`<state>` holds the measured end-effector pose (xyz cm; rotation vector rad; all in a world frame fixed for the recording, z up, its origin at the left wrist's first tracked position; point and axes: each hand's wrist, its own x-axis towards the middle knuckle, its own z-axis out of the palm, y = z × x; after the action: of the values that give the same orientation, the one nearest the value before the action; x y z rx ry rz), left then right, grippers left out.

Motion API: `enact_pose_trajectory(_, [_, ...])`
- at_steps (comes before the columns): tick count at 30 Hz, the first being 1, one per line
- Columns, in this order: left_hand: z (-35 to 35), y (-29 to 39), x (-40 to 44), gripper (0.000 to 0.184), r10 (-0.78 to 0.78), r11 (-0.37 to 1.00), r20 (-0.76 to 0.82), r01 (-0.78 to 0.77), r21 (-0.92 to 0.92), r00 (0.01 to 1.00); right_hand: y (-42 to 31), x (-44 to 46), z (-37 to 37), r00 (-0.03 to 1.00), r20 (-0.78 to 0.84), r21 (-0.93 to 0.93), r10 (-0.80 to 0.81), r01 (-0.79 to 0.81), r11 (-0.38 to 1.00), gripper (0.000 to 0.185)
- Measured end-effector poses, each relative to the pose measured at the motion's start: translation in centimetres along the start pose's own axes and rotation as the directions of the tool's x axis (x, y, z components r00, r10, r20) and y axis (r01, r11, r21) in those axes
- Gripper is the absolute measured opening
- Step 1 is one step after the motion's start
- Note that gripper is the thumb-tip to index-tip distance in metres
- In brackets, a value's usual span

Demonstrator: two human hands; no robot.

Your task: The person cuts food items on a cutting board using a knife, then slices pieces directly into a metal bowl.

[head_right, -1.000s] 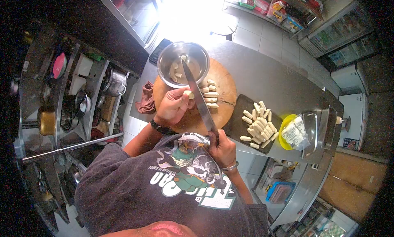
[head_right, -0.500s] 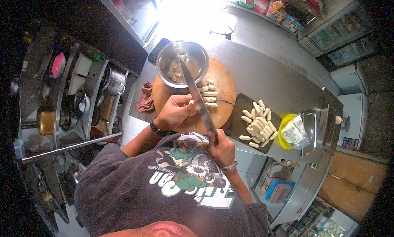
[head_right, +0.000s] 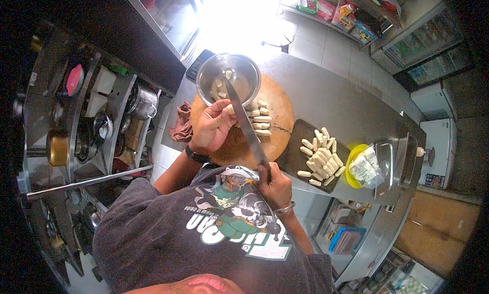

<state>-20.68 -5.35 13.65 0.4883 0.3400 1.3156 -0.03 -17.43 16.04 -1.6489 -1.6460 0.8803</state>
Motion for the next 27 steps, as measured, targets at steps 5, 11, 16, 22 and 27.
enact_pose_trajectory(5, [0.1, 0.1, -0.1, 0.025, 0.001, 1.000, 0.074, -0.001, 0.009, 0.997, 0.2, 0.0, 0.1, 1.000, -0.004, -0.022, -0.015, 0.015, 1.000, 0.022])
enact_pose_trajectory(11, [-0.2, 0.0, 0.0, 0.022, -0.016, 1.000, 0.029, 0.016, 0.006, 0.999, -0.1, -0.1, -0.2, 1.000, 0.001, -0.026, -0.010, 0.010, 1.000, 0.023])
enact_pose_trajectory(16, [-0.4, 0.2, -0.3, 0.020, -0.004, 0.986, 0.026, 0.000, 0.168, 1.000, -0.2, 0.1, -0.4, 1.000, 0.019, -0.042, -0.007, 0.008, 0.999, 0.021])
enact_pose_trajectory(22, [1.1, -0.3, -0.7, 0.021, -0.099, 0.946, 0.010, 0.091, 0.311, 0.995, -0.2, 0.2, -0.3, 1.000, 0.021, -0.041, 0.010, -0.010, 0.999, 0.021])
enact_pose_trajectory(27, [1.7, -0.9, -1.1, 0.021, -0.165, 0.924, 0.025, 0.146, 0.353, 0.986, -0.3, 0.4, -0.3, 0.999, 0.022, -0.033, 0.027, -0.026, 0.999, 0.022])
